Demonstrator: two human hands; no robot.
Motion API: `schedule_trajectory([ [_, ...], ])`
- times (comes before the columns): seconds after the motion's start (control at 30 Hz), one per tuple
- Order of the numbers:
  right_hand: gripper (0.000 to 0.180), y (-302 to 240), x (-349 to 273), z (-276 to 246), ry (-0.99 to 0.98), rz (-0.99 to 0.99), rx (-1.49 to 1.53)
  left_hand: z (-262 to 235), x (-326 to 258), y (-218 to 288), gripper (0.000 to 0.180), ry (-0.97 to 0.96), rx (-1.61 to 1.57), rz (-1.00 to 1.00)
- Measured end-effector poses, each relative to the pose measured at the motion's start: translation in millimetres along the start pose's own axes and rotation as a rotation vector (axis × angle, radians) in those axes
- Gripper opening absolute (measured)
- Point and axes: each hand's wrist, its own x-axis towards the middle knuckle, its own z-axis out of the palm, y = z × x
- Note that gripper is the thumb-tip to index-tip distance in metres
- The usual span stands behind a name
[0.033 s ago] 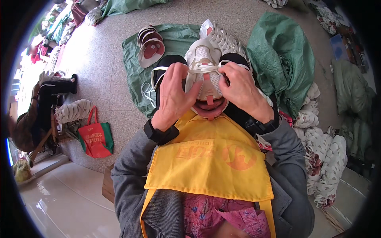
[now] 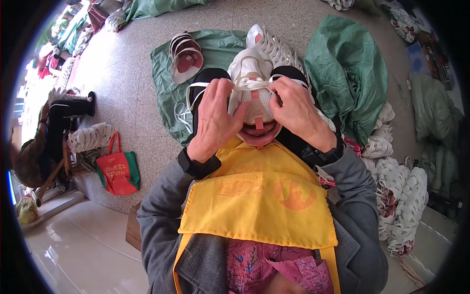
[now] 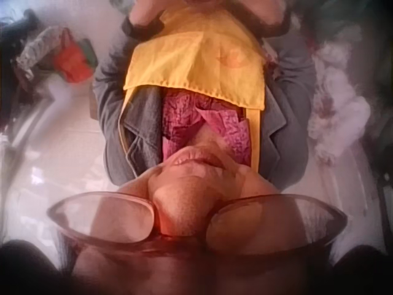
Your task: The recorder is lacing a white and pink sneaker while holding it in their lap.
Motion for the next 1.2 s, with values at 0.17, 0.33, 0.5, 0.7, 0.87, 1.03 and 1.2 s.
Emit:
schedule_trajectory([
  [0.17,0.030,-5,-1,2,0.061,-0.061,0.013,2,-5,0,0.031,-0.042,0.096,0.054],
  [0.33,0.026,-5,-5,1,0.044,-0.032,0.009,3,-5,1,0.029,-0.046,0.130,0.032],
  [0.5,0.014,-4,-7,-1,-0.045,-0.228,-0.273,7,-6,0,0.027,-0.045,0.136,0.024],
  [0.7,0.011,-16,15,-10,-0.164,-0.346,-0.599,13,-7,-4,0.014,0.002,0.143,0.082],
  [0.87,0.010,-13,25,-12,-0.144,-0.547,-0.626,15,-7,-5,0.014,0.007,0.147,0.096],
  [1.03,0.010,-44,8,-11,-0.231,-0.478,-0.032,17,-10,-10,0.018,-0.014,0.124,0.048],
  [1.2,0.011,-27,24,14,-0.128,-0.139,0.184,14,-10,-10,0.014,0.022,0.051,0.067],
])
